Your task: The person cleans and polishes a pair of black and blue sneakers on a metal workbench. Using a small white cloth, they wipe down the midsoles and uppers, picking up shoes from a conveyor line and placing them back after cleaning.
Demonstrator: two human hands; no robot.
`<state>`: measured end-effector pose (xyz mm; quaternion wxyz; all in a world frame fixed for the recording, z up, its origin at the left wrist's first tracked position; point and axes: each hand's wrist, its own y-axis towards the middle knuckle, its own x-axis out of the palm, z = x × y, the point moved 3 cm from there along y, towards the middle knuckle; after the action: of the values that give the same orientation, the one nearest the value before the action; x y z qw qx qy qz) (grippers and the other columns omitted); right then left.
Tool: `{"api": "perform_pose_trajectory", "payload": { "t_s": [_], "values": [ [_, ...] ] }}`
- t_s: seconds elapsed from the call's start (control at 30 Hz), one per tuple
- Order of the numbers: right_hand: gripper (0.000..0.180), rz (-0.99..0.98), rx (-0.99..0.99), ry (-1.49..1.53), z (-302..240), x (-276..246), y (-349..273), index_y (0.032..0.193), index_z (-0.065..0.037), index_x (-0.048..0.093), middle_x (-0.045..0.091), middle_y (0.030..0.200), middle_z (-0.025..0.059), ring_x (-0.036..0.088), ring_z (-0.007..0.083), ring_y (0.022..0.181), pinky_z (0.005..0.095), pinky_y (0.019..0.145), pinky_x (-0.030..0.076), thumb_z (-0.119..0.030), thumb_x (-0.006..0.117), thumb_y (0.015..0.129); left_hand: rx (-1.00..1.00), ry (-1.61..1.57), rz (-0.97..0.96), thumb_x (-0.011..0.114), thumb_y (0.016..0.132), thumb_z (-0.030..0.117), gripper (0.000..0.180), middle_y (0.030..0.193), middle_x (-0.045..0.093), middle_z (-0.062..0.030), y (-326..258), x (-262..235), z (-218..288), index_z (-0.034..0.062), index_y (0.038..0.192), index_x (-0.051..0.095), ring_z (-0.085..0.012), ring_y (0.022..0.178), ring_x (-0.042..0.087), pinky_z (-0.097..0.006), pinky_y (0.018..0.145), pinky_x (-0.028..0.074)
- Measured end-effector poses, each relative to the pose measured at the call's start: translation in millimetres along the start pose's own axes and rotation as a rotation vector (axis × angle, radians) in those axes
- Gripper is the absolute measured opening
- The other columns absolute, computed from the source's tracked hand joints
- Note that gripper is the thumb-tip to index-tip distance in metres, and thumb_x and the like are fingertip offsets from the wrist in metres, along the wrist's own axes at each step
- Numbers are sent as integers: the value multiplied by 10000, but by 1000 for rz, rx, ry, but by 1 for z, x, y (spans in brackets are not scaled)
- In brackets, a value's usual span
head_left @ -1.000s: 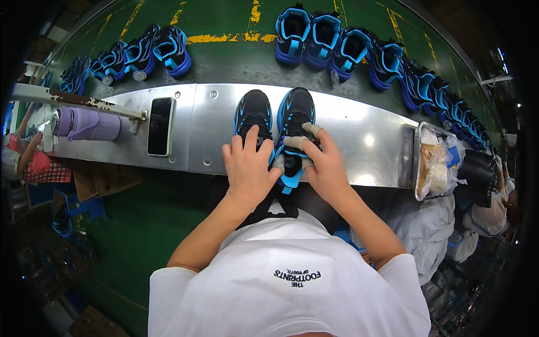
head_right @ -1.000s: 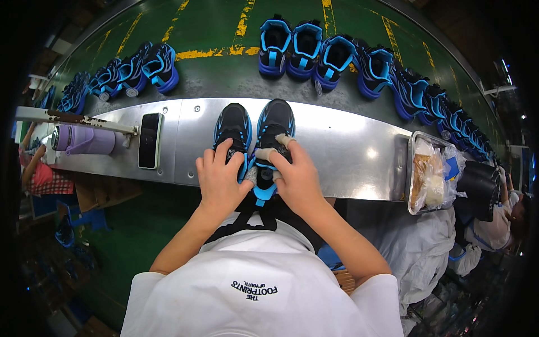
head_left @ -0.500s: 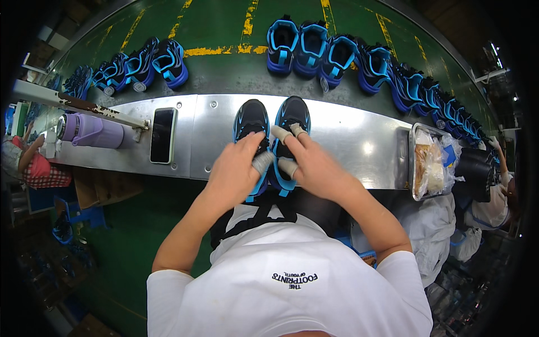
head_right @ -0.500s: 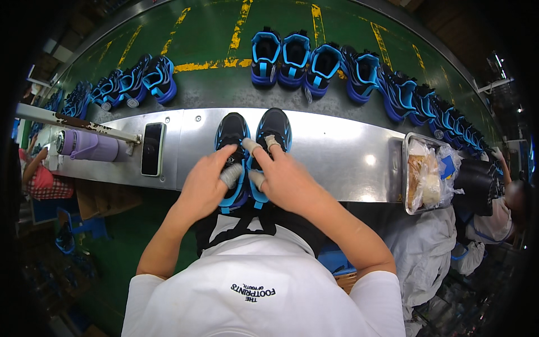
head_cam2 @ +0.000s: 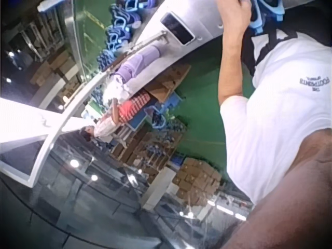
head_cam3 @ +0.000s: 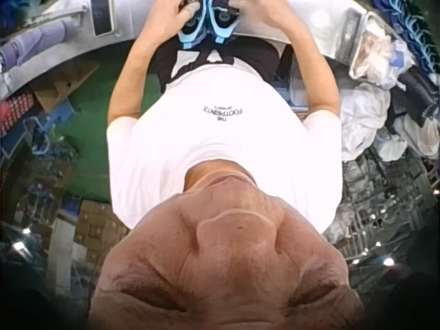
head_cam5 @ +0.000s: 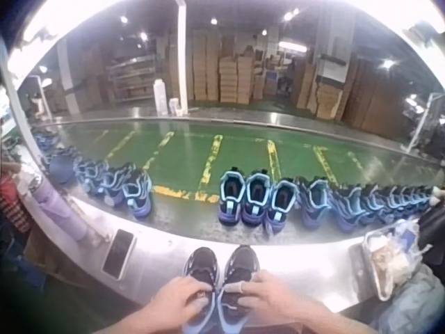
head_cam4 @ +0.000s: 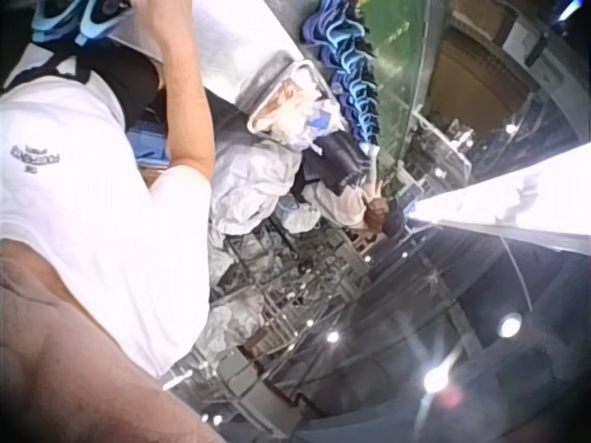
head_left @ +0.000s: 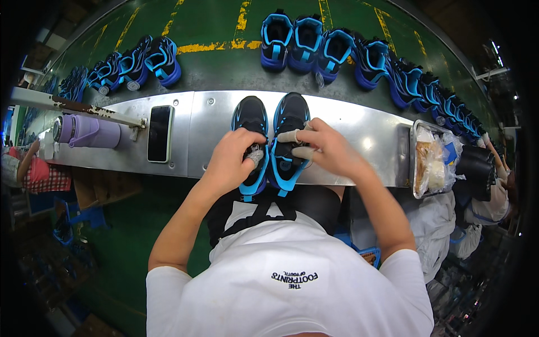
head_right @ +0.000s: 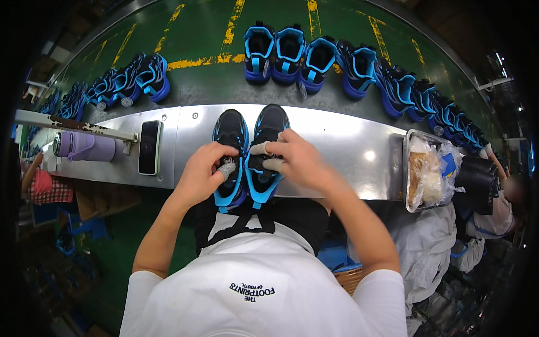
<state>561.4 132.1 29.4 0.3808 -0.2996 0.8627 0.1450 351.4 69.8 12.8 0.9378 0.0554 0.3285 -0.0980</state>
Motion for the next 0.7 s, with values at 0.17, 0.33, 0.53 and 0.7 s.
{"api": "perform_pose_trajectory", "payload": {
  "t_s": [0.17, 0.33, 0.53, 0.7],
  "values": [
    [307, 5, 146, -124, 5, -6, -18, 1129, -159, 697, 577, 837, 84, 564, 229, 782, 334, 712, 476, -207, 718, 826, -43, 53, 59, 629, 735, -24, 353, 968, 611, -89, 5, 15, 21, 60, 1077, 630, -247, 842, 560, -329, 697, 470],
    [301, -143, 133, 235, -6, -61, -19, 1151, -156, 675, 614, 958, 84, 604, 201, 930, 315, 771, 488, -224, 697, 858, -64, 34, 75, 618, 744, -31, 336, 1026, 631, -94, 2, 15, 42, 53, 1069, 642, -253, 892, 570, -319, 735, 480],
    [296, 278, -541, 1443, -61, -167, -44, 1197, 11, 574, 629, 1114, 169, 675, 247, 922, 359, 785, 566, -134, 572, 939, 59, -401, 78, 613, 820, -8, 134, 965, 653, -104, 3, 21, 83, 3, 943, 665, -209, 862, 618, -309, 789, 485],
    [259, 253, -628, 1690, -104, -174, -79, 1145, 31, 599, 621, 1127, 175, 674, 251, 906, 350, 769, 581, -50, 571, 901, 321, -342, 168, 642, 837, 72, 151, 995, 678, -142, -6, -38, 148, -13, 958, 674, -232, 894, 642, -329, 788, 500]
  ]
}}
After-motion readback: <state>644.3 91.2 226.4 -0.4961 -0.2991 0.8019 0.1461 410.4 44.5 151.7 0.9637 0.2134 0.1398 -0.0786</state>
